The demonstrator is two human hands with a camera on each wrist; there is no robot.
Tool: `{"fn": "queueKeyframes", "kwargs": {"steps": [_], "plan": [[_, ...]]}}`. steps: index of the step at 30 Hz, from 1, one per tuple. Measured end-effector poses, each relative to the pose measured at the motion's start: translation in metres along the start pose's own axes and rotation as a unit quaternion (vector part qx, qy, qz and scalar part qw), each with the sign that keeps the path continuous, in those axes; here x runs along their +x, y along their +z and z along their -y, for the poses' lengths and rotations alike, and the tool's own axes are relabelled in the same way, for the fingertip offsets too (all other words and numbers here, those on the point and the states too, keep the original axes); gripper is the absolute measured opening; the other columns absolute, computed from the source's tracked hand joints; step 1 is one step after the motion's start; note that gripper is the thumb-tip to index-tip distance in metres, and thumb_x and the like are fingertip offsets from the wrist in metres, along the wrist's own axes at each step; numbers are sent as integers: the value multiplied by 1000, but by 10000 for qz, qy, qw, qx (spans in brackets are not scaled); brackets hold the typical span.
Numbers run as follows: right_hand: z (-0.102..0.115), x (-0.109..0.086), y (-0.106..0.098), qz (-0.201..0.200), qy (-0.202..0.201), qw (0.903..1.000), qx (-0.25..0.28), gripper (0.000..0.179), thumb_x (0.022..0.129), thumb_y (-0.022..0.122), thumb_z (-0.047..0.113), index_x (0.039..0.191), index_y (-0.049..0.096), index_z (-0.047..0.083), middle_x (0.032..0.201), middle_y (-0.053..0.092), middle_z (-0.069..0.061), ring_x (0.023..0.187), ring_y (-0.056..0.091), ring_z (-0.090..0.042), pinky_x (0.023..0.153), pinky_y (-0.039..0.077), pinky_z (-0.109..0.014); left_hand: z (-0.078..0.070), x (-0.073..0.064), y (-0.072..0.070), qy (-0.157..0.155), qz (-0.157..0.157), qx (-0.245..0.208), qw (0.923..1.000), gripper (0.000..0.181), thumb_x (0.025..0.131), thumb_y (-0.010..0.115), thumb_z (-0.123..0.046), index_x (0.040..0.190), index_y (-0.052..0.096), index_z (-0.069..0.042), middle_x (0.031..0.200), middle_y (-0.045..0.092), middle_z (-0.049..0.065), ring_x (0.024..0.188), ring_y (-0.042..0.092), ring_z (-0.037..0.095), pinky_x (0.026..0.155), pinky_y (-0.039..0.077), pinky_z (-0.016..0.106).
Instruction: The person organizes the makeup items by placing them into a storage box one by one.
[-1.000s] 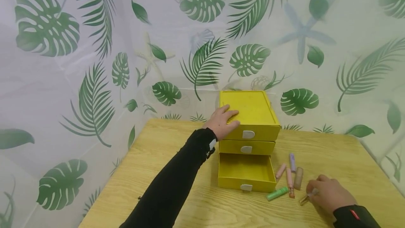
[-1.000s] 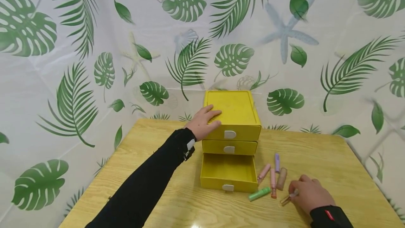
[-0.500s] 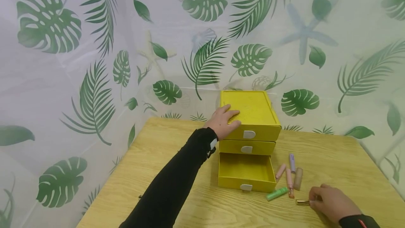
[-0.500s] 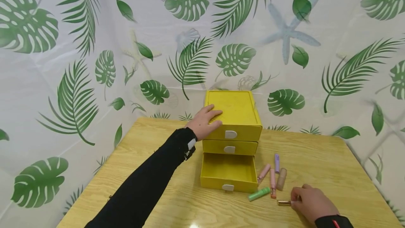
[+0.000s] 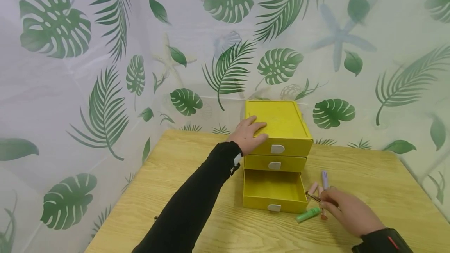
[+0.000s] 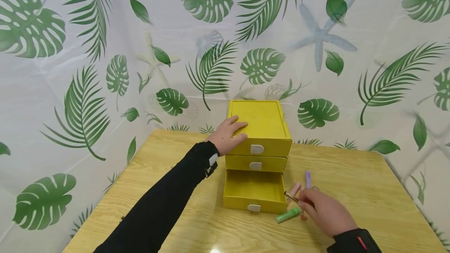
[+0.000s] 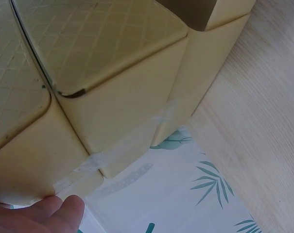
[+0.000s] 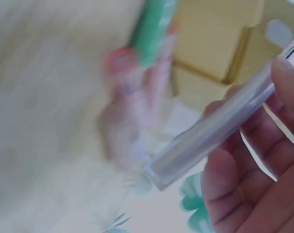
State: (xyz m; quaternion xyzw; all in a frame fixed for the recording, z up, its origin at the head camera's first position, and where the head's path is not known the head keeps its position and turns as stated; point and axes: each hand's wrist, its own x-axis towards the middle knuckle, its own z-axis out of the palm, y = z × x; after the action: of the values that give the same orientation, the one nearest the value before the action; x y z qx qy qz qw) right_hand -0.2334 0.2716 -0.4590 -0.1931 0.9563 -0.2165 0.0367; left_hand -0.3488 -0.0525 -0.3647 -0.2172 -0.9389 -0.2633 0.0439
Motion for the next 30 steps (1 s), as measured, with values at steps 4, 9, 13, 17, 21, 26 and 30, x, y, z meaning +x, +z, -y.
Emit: {"fn": "queueKeyframes", "kwargs": {"steps": [4,9,13,17,21,26,30], "plan": [[28,11,-5,-127,-81,9995,276,12,97,56,25,107,62,22,86,60,6,57,52,-8,56,44,-32,0,0,-2,11,1,-12,10000,50,97,43,-45,143,43,-26,154,22,5,137,17,20,111,25,44],[51,27,2,-578,-576,9967,-32,13,94,60,23,107,63,25,88,60,9,57,50,-4,55,45,-30,1,1,-2,26,-44,9,10000,49,97,44,-45,143,43,-26,154,23,6,137,17,20,112,25,44],[64,38,10,-882,-1079,9895,-381,15,91,64,20,104,64,29,91,60,16,71,50,1,61,48,-29,1,0,-2,35,-50,12,10000,49,97,44,-44,143,43,-26,154,23,6,137,18,20,112,25,43],[74,49,17,-934,-1346,9858,-375,17,90,66,18,103,64,28,93,60,15,76,53,1,64,51,-30,1,-1,-2,-28,-50,-11,10000,49,97,44,-45,142,44,-26,154,23,5,137,18,20,111,25,44],[77,59,24,-929,-1467,9833,-554,15,88,68,19,101,65,28,91,60,16,74,53,2,62,51,-28,0,-1,-2,-45,-68,-26,10000,48,97,44,-44,142,44,-27,154,23,5,137,17,20,111,26,44],[76,67,34,-736,-1449,9840,-730,11,88,68,22,97,65,28,87,60,17,72,52,3,61,51,-26,0,-1,0,-51,-65,-15,10000,49,97,44,-45,142,44,-27,154,23,5,137,17,20,111,26,45],[73,71,41,-513,-1368,9868,-703,9,89,67,22,96,65,27,85,60,16,70,51,2,61,49,-28,0,0,1,-68,-43,7,10000,49,97,44,-46,142,43,-28,154,23,4,137,17,20,110,27,45]]}}
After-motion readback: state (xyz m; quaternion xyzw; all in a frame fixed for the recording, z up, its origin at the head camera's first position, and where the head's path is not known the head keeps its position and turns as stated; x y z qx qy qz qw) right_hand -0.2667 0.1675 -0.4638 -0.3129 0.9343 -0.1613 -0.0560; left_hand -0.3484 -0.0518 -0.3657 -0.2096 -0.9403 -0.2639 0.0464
